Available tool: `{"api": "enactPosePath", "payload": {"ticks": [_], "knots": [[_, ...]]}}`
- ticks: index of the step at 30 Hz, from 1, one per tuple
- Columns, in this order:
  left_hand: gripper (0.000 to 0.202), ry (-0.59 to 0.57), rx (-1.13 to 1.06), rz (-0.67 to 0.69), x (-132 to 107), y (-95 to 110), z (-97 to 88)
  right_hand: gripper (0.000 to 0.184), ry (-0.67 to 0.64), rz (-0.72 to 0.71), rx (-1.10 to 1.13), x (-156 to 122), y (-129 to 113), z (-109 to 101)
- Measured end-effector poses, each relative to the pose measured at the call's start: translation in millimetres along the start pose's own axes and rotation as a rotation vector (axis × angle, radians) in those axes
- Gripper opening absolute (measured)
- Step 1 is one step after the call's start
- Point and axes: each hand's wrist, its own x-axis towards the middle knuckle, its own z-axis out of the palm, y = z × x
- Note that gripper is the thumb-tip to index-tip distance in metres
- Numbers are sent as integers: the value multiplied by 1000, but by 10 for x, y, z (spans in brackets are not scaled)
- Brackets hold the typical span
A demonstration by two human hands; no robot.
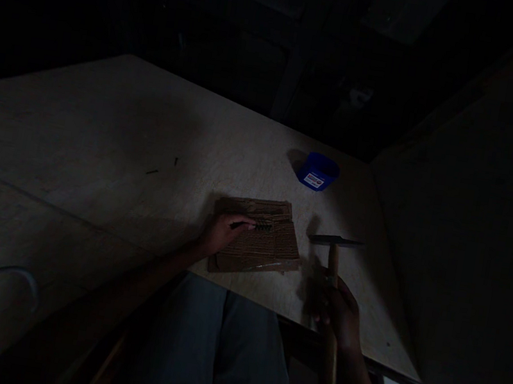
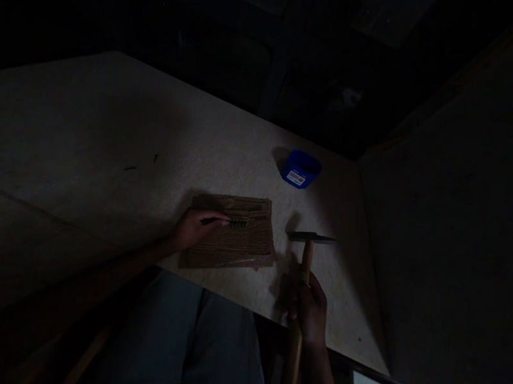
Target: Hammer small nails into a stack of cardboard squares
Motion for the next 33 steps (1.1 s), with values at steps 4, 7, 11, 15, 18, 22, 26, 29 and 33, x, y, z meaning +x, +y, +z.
{"api": "enactPosePath", "payload": {"ticks": [4, 7, 11, 15, 18, 22, 26, 29, 33], "knots": [[11, -7, 31, 6, -11, 17, -7, 41, 35, 7, -10, 9, 8, -1], [10, -5, 50, 12, -17, 10, -6, 39, 36, 6, -7, 1, 3, 11], [11, -11, 57, 19, -21, -22, 6, 35, 16, 3, 33, -22, -25, 42], [11, 6, 45, 43, -22, -72, 32, 36, 27, 1, 31, -45, -56, 64], [16, 17, 19, 47, -23, -114, 55, 44, 28, 7, 19, -92, -94, 89], [18, 20, 3, 48, -31, -155, 79, 47, 17, 9, 14, -231, -213, 176], [18, 18, 22, 51, -37, -152, 79, 51, -54, -17, -65, -386, -454, 353], [18, 0, 19, 39, -32, -136, 70, 52, -159, 25, -234, -445, -662, 558], [19, -4, -5, 31, -22, -144, 72, 44, -318, 21, -399, -442, -806, 835]]}}
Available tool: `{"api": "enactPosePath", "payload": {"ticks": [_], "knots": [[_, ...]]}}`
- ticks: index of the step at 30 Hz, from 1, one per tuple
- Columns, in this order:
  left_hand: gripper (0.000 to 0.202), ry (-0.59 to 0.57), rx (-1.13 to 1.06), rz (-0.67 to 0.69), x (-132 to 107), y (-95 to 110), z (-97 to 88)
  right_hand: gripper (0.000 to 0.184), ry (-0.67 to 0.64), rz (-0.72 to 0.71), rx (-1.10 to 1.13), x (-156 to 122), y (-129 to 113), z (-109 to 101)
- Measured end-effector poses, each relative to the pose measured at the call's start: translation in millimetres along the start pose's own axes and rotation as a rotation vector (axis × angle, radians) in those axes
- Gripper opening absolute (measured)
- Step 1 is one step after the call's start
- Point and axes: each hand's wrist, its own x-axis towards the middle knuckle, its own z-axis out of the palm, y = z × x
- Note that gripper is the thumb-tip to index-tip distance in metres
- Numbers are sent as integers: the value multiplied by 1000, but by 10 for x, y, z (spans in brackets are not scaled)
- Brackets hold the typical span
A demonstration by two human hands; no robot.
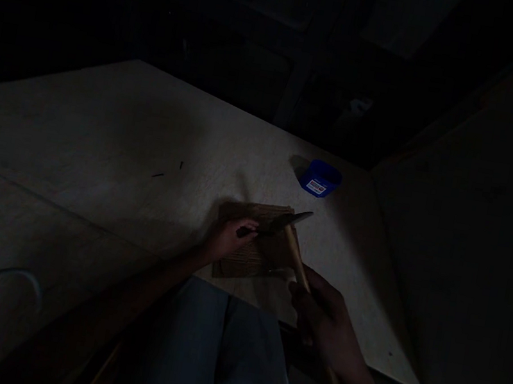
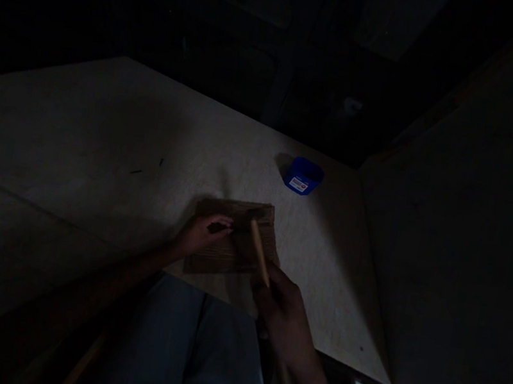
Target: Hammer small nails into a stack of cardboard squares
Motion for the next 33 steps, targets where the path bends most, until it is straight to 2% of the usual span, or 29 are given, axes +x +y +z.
{"api": "enactPosePath", "payload": {"ticks": [5, 12, 15, 22, 28, 33], "knots": [[20, 2, -30, -4, 5, -30, 22, 45, -17, -121, -87, 94, -56, 105], [17, 26, -28, -19, 20, -24, 41, 34, -61, -33, -108, 169, 7, 151], [16, -1, -1, -1, 16, -31, 36, 34, -53, -12, -71, 153, 55, 161], [25, -25, -14, 16, 4, -23, 8, 42, -15, -105, -85, 123, -5, 124], [23, -33, 63, -50, 21, -21, 16, 37, -39, -217, -328, 213, 64, 187], [24, -51, 123, -66, 42, 29, 6, 40, -50, -138, -371, 199, 105, 230]]}}
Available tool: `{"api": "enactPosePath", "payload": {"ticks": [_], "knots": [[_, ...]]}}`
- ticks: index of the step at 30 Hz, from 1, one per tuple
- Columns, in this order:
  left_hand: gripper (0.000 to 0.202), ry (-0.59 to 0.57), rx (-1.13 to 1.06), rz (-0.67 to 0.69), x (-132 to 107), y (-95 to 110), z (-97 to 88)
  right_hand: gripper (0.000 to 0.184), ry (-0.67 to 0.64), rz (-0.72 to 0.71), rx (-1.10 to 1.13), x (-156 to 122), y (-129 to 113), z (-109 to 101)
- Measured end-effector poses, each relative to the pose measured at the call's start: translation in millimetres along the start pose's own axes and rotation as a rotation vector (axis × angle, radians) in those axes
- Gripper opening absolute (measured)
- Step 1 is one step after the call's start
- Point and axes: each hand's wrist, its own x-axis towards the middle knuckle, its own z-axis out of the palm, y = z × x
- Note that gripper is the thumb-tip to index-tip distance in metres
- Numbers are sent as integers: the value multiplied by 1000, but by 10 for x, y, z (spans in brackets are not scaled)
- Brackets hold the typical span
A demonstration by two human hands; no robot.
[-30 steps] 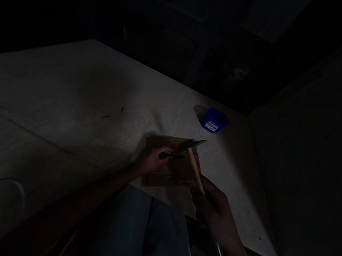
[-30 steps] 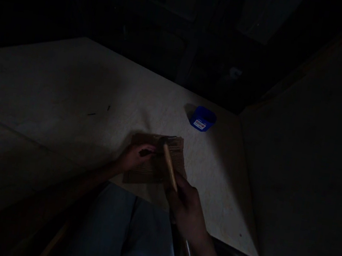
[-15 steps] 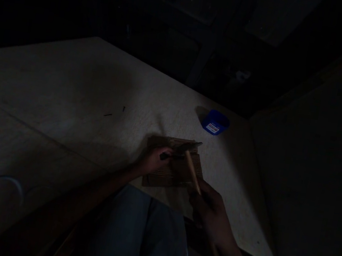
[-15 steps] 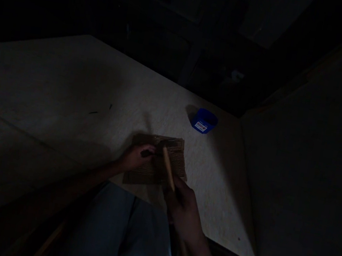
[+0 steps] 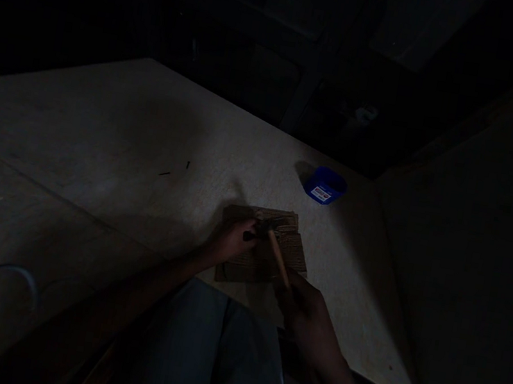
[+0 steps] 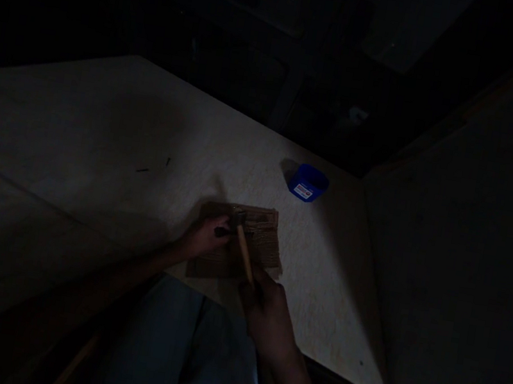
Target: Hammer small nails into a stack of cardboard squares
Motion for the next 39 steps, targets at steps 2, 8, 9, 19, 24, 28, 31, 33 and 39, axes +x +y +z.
{"api": "enactPosePath", "payload": {"ticks": [2, 8, 9, 19, 24, 28, 31, 33, 39], "knots": [[28, 0, -2, 11, 7, 17, -6, 42, 21, -8, -1, -7, -8, -8], [30, 5, 4, 11, 24, -13, 21, 38, -2, -48, -38, 67, -6, -45], [29, 6, -2, 5, 28, -23, 30, 36, -5, -53, -29, 72, -7, -47], [24, -15, -27, 12, 39, 1, -2, 27, 2, 109, 292, 32, 139, 17], [34, -40, -59, 54, -2, 33, -19, 49, 125, 165, 622, 155, 168, -128], [34, -22, -66, 63, -31, 52, 8, 50, 184, 28, 791, 380, 85, -277], [30, -42, -70, 60, -35, 64, 12, 41, 227, -44, 865, 593, 88, -258], [25, -52, -37, 67, -28, 71, 1, 37, 240, -74, 910, 718, 158, -183], [18, -69, 40, 80, -14, 94, -26, 40, 199, -19, 980, 837, 479, 19]]}}
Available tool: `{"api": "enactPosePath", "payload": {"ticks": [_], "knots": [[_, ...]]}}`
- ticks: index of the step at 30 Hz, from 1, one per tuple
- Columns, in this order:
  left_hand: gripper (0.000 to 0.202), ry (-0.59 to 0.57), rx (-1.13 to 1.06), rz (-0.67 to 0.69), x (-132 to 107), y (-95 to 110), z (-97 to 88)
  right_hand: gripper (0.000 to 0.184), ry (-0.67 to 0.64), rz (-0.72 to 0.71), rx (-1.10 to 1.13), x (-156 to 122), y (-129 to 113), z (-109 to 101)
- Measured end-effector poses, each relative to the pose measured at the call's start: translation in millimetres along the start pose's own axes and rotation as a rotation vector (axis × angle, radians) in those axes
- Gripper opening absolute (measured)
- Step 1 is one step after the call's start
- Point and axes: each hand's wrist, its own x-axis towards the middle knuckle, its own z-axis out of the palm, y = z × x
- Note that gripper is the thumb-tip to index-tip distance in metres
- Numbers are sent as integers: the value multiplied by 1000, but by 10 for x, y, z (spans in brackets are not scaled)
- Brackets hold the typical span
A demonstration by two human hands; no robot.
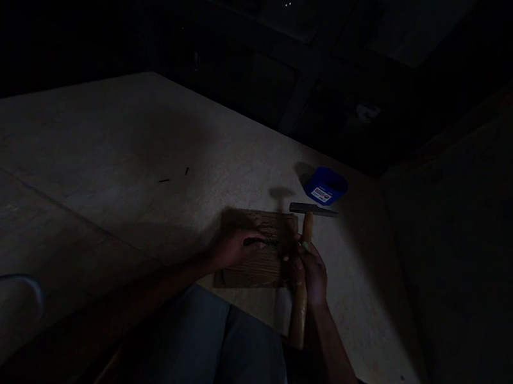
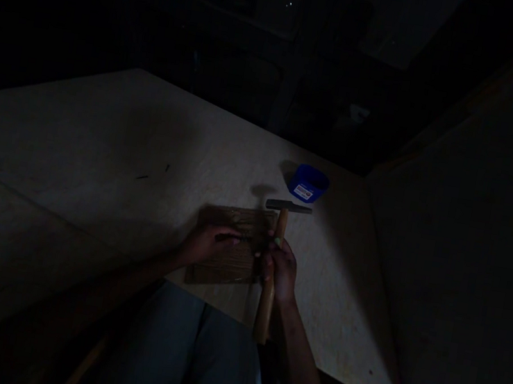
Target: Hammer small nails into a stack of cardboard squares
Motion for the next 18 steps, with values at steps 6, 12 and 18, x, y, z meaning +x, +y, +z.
{"api": "enactPosePath", "payload": {"ticks": [6, 12, 18], "knots": [[18, 5, 26, -19, -4, 36, -11, 41, 60, -22, 129, -42, 52, -68], [29, -10, 93, -43, 83, 59, 54, 30, 32, -10, 265, 27, 94, -137], [17, 16, 117, -38, 95, 32, 108, 33, -35, -1, 284, 60, 132, -175]]}}
